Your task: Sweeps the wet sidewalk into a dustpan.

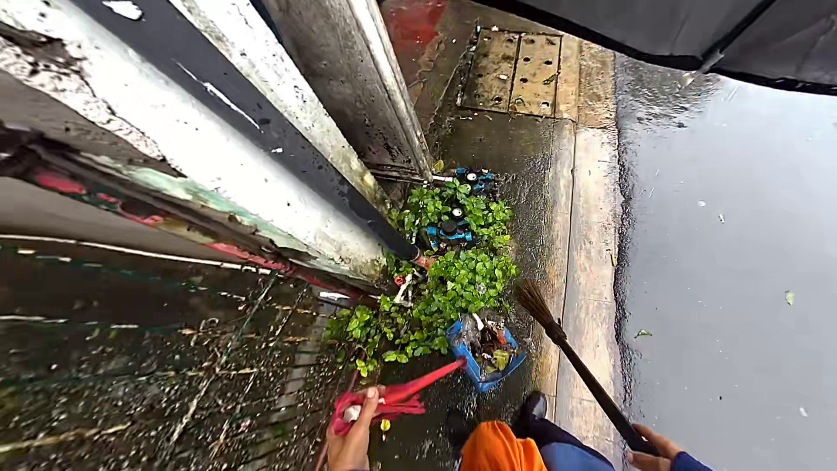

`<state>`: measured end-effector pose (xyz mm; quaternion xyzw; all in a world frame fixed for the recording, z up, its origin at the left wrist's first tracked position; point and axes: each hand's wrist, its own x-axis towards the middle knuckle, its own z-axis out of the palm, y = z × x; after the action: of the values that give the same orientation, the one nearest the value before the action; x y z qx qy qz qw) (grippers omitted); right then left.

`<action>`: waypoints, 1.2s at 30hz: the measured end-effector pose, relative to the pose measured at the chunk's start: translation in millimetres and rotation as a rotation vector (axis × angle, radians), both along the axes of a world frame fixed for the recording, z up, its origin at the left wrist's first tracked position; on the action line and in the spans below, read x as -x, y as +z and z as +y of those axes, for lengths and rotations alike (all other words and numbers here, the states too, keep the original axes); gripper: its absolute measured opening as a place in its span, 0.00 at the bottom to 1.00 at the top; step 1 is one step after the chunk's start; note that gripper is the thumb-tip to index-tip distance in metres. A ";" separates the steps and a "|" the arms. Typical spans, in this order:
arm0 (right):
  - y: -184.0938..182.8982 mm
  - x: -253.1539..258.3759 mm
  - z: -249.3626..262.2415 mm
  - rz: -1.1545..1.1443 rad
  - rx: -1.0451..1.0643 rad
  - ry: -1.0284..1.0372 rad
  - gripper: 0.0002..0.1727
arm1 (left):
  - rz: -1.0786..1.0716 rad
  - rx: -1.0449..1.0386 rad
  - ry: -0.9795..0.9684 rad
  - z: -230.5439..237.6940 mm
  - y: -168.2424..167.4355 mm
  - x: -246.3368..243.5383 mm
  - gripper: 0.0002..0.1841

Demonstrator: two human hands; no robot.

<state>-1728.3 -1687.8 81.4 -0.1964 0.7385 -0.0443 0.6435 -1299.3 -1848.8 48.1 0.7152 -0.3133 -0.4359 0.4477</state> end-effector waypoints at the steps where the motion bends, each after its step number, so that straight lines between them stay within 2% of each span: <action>1: 0.8 -5.5 -19.4 -0.029 0.002 0.068 0.33 | -0.014 -0.019 -0.001 1.2 -3.2 -1.2 0.14; 3: -3.3 -20.8 -59.8 -0.075 0.004 0.203 0.32 | -0.024 -0.029 -0.004 1.4 -6.3 0.5 0.14; 5: -31.4 -35.7 -89.4 -0.105 0.043 0.270 0.31 | -0.024 -0.032 0.007 -1.5 -8.0 4.9 0.14; 7: -60.9 -41.3 -107.6 -0.104 0.020 0.250 0.30 | -0.035 -0.061 0.016 -3.1 -6.5 11.5 0.14; 9: -82.1 -32.8 -105.7 -0.052 -0.011 0.126 0.29 | -0.028 -0.085 0.032 -6.8 -3.7 16.2 0.13; 12: -72.9 -3.0 -73.3 0.025 -0.061 -0.074 0.29 | -0.006 -0.056 0.022 -14.0 -6.9 14.2 0.12; 17: 0.6 25.5 -22.5 0.108 -0.062 -0.248 0.27 | 0.013 -0.047 0.005 -25.7 -14.7 5.2 0.12; 18: 10.3 28.6 -17.7 0.135 -0.051 -0.232 0.26 | 0.017 -0.043 0.003 -28.8 -13.9 6.2 0.11; 20: 10.4 48.7 -9.2 0.250 -0.013 -0.065 0.29 | 0.025 -0.028 -0.003 -36.6 -15.3 8.5 0.11; 23: -27.1 134.0 -1.8 0.526 0.023 0.278 0.36 | 0.044 -0.017 -0.023 -44.7 -22.4 8.4 0.12; 25: -30.2 180.0 -31.0 0.673 0.001 0.429 0.41 | 0.022 -0.013 -0.026 -47.5 -20.0 13.8 0.11; 26: -24.5 183.3 -56.5 0.707 -0.046 0.473 0.42 | 0.011 -0.003 -0.030 -47.2 -20.9 14.9 0.10; 28: -26.3 148.0 -107.6 0.729 -0.149 0.423 0.38 | 0.004 0.005 -0.063 -46.5 -21.3 13.9 0.11; 30: -60.5 95.6 -132.3 0.757 -0.196 0.326 0.30 | 0.009 0.014 -0.081 -44.8 -20.0 15.9 0.10; 31: -72.3 66.5 -137.1 0.726 -0.222 0.366 0.29 | 0.014 0.020 -0.086 -43.4 -19.4 17.8 0.11; 34: -85.2 -5.2 -119.3 0.498 -0.260 0.534 0.31 | 0.011 0.064 -0.104 -41.2 -17.8 23.8 0.11; 36: -84.2 -34.9 -90.6 0.406 -0.291 0.641 0.40 | 0.012 0.094 -0.123 -37.6 -15.2 31.3 0.10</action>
<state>-1693.4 -1778.4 -2.8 -0.3283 0.7503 0.3034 0.4871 -1330.6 -1886.4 32.8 0.6704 -0.3740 -0.4516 0.4548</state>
